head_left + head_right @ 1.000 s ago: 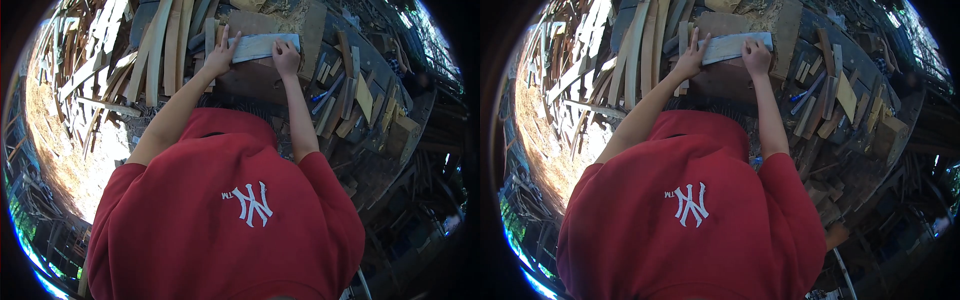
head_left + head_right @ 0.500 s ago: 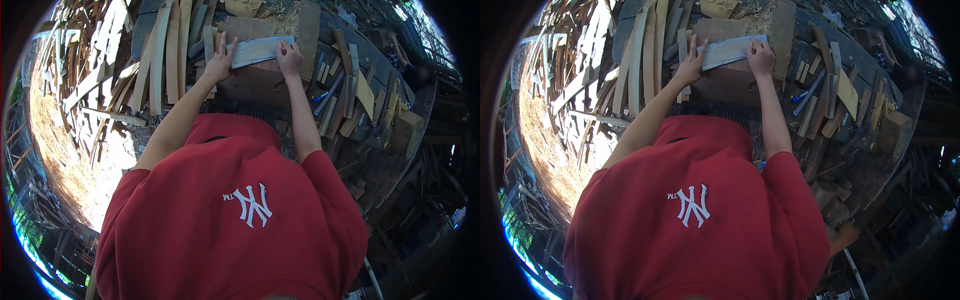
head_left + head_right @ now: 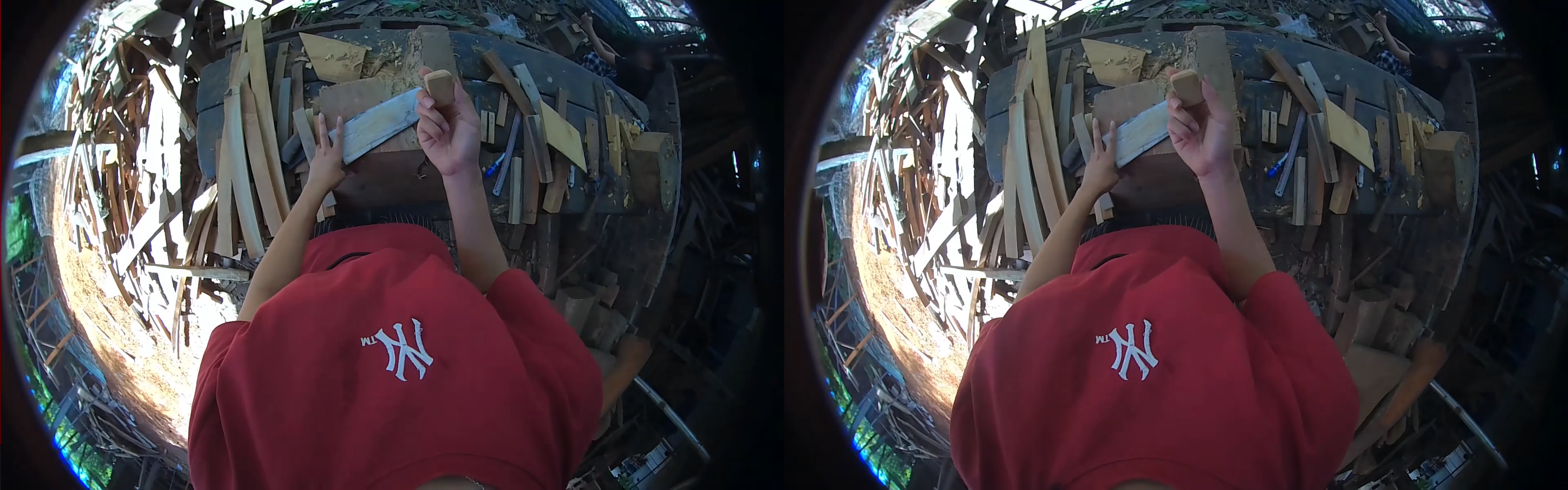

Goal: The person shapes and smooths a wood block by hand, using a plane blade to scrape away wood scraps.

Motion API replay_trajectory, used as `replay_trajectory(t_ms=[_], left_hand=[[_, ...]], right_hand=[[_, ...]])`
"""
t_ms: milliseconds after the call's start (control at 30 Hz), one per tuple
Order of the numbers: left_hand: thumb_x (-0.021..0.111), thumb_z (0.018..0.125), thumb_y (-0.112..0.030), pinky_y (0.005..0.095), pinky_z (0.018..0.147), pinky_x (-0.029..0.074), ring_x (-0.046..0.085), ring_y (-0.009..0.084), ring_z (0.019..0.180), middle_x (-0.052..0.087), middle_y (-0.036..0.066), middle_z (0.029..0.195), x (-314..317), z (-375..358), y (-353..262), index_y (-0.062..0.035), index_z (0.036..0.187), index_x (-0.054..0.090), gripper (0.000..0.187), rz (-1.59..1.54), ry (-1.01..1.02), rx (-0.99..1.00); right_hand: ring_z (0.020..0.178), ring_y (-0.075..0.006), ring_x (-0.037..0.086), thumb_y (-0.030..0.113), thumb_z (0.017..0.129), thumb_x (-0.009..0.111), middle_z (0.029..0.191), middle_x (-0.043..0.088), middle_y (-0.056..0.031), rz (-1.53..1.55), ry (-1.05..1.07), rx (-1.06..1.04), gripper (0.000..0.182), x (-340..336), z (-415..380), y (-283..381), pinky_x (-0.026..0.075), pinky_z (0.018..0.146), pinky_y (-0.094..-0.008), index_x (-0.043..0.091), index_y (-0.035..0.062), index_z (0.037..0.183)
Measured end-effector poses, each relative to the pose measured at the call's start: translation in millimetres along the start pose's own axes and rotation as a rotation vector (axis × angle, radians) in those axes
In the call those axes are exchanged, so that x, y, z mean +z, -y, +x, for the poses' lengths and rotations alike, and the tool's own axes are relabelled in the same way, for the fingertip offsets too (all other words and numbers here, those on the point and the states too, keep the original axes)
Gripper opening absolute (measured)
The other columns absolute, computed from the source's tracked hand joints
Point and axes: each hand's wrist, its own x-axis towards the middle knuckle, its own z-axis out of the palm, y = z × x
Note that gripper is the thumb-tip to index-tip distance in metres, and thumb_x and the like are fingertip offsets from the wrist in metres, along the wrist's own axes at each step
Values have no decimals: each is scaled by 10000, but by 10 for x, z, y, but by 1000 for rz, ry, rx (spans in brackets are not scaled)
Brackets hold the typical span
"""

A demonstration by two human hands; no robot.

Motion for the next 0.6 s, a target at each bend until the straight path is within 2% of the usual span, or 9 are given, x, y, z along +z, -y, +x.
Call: replay_trajectory(t_ms=[200,500,600], left_hand=[[851,551,-31,490,898,508,503,503,1150,-133,213,1564,18,2,13,-196,1533,21,1297,-24,-37,46],[861,534,-48,498,910,501,471,513,1188,-132,222,1559,0,4,-15,-165,1532,53,1289,-33,-23,40],[862,533,-51,498,917,499,474,516,1182,-128,222,1559,5,4,-9,-163,1531,52,1291,-35,-40,60]], right_hand=[[519,-47,304,361,1014,433,881,517,-108,87,217,12,549,350,-104,30,294,428,-182,397,-67,1356],[466,-38,271,382,1040,351,866,506,-106,74,315,73,565,496,-231,65,293,383,-184,373,-76,1369],[482,-55,280,402,1053,279,874,456,-135,137,365,106,587,478,-225,41,262,356,-195,337,-86,1374]])
